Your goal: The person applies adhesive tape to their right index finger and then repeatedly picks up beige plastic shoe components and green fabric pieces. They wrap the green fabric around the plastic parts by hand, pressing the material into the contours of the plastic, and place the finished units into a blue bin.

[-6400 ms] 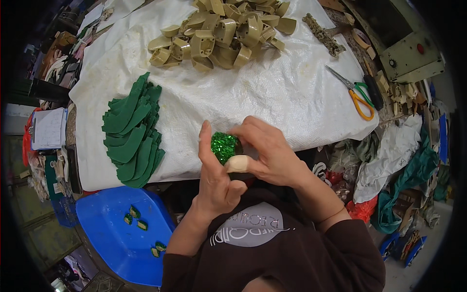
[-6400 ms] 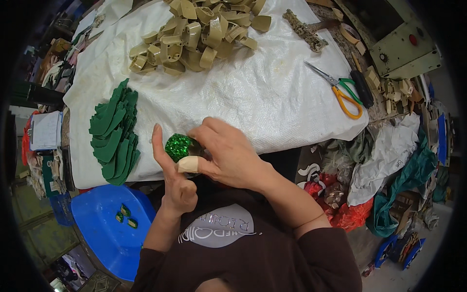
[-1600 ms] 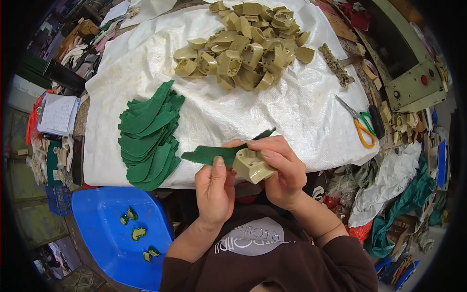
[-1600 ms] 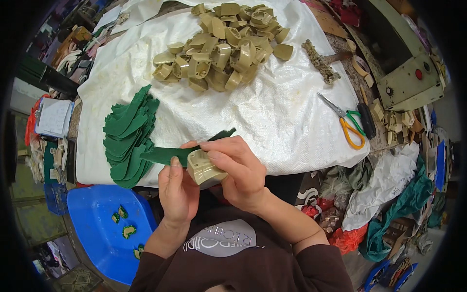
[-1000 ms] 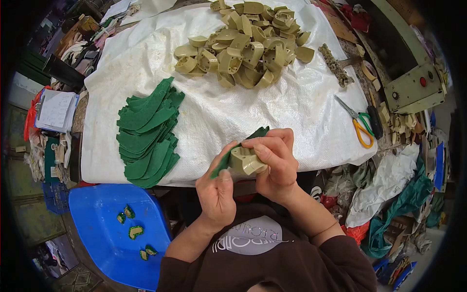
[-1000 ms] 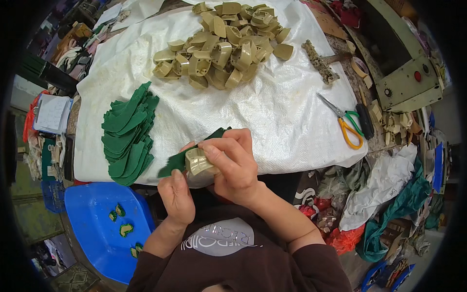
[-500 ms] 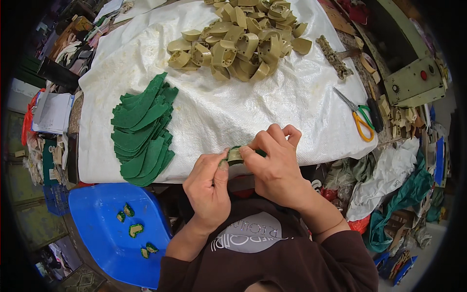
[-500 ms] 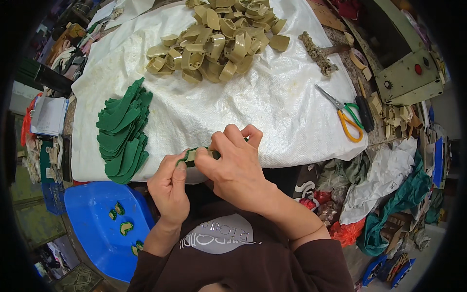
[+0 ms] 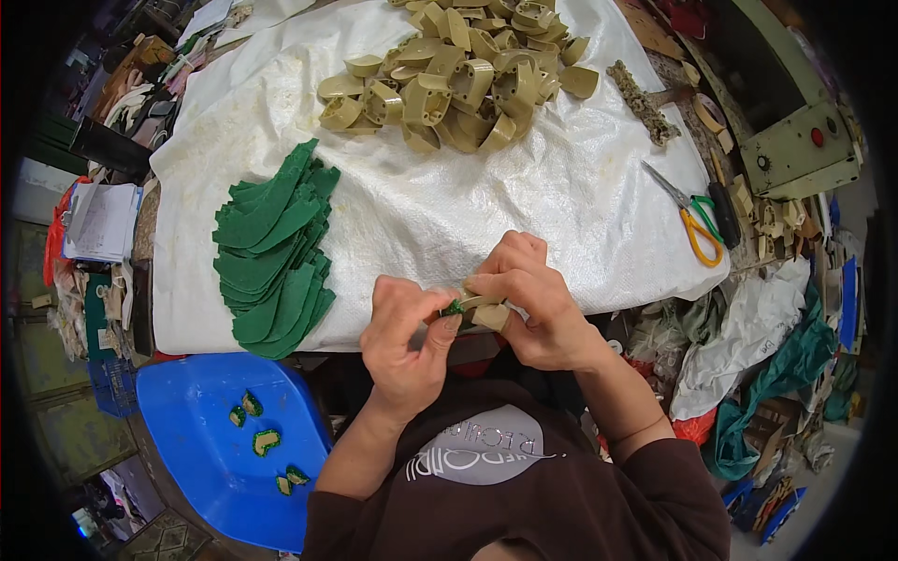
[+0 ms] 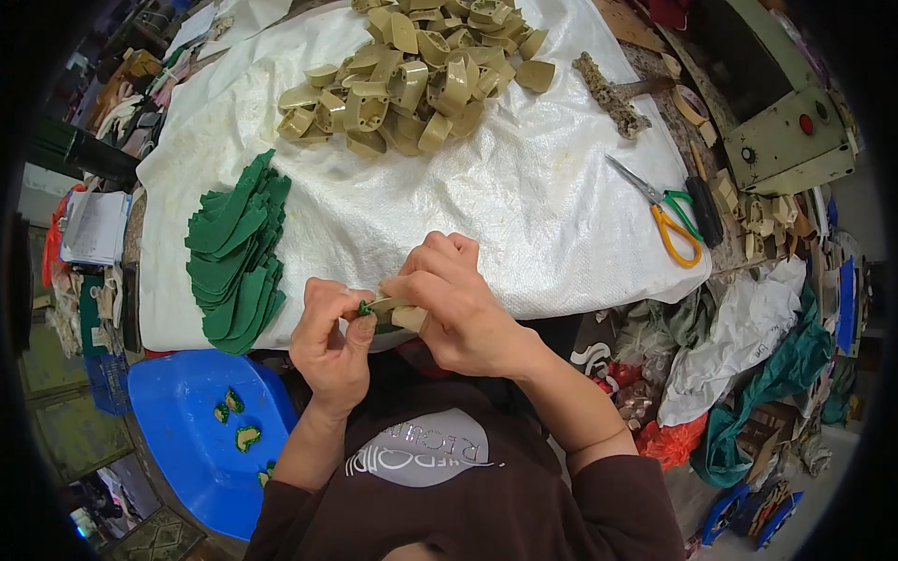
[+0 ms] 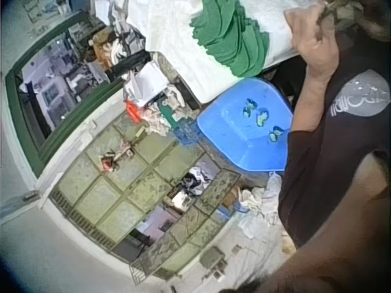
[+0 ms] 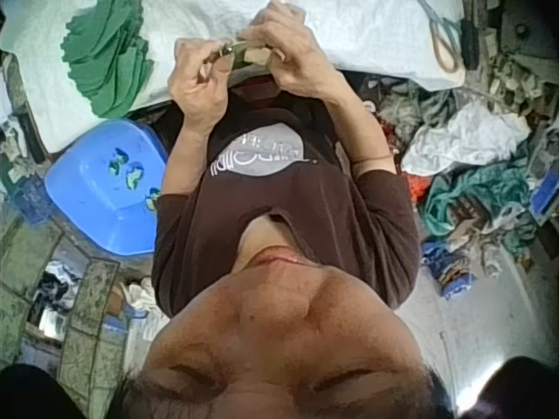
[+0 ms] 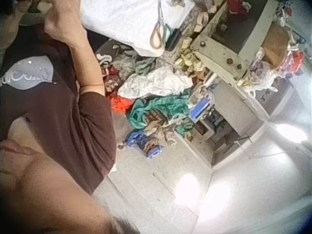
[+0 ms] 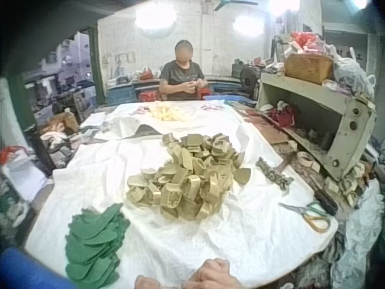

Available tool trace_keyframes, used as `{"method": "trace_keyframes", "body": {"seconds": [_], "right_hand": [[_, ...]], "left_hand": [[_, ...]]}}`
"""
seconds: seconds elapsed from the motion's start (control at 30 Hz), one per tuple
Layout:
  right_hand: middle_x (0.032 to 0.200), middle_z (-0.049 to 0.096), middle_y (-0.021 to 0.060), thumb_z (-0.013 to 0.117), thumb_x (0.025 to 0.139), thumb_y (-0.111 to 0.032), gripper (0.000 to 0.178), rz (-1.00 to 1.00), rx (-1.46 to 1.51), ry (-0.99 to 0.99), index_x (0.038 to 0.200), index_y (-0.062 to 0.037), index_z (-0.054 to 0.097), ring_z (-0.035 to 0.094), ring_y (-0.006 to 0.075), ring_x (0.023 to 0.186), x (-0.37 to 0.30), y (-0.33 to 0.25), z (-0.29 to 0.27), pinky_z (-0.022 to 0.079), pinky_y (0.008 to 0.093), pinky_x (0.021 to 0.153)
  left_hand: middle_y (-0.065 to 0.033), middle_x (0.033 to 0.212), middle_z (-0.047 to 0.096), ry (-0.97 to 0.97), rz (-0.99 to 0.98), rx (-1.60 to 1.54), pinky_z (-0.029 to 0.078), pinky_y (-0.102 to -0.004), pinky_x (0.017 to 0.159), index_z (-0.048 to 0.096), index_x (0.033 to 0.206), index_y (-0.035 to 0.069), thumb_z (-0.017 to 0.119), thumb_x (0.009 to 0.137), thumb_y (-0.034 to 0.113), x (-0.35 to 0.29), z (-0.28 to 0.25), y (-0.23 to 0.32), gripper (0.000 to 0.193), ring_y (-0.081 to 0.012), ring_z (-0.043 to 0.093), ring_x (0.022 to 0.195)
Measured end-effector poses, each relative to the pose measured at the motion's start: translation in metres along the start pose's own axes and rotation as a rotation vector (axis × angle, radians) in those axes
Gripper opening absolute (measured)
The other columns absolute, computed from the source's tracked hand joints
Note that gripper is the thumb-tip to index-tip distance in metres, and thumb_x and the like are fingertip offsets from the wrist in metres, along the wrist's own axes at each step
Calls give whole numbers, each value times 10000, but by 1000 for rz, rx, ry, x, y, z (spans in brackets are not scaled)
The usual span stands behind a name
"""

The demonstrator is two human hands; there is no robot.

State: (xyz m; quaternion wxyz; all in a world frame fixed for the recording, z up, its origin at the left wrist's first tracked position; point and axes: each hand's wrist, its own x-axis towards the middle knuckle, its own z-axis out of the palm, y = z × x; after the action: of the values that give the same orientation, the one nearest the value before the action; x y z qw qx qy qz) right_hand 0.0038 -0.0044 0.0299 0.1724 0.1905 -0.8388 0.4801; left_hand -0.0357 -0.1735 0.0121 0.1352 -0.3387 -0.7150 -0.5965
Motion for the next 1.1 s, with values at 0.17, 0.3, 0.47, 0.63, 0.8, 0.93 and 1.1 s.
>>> {"method": "trace_keyframes", "body": {"seconds": [0.17,0.3,0.47,0.63,0.8,0.93,1.1], "right_hand": [[812,463,48,556,577,59,393,21,-63,-180,946,-71,588,441,237,811,4,-11,-7,270,375,809],[855,549,42,599,588,25,402,-62,-117,-250,972,-92,600,463,242,786,5,-12,-9,303,396,787],[947,582,50,653,666,-87,340,-146,-181,-125,1001,-122,606,480,254,880,6,-8,-9,315,408,806],[1038,582,101,688,745,-184,312,-71,-161,-29,1032,-99,599,501,274,928,14,-30,-13,325,426,875],[1002,583,109,652,829,-155,274,389,415,207,1050,-26,554,571,228,896,-20,-11,10,441,327,819],[979,605,103,531,941,-273,300,621,867,437,1087,-13,496,574,191,952,-18,-19,28,452,327,862],[1106,601,169,453,980,-236,259,599,1007,345,1055,11,475,617,188,940,-22,-19,20,501,323,839]], "left_hand": [[-59,652,498,2,79,42,361,-303,522,567,830,4,669,808,58,-4,2,4,118,-200,459,606],[-52,663,509,68,116,-26,383,-311,535,587,845,19,704,789,64,-13,3,0,138,-214,479,623],[-24,730,536,97,191,145,411,-313,599,632,838,59,776,654,28,-4,-2,7,236,-221,493,677],[-28,733,523,133,174,241,395,-316,615,647,820,85,733,568,-81,1,-21,-4,314,-230,480,691],[-35,740,463,138,135,157,385,-347,643,641,817,107,715,550,-115,4,-27,9,354,-243,460,743],[-63,819,536,190,148,-63,443,-367,747,624,878,90,689,587,-122,9,-9,23,366,-279,537,815],[-118,935,599,-33,239,49,427,-340,646,578,926,48,650,638,-96,-4,-9,14,330,-257,615,776]]}}
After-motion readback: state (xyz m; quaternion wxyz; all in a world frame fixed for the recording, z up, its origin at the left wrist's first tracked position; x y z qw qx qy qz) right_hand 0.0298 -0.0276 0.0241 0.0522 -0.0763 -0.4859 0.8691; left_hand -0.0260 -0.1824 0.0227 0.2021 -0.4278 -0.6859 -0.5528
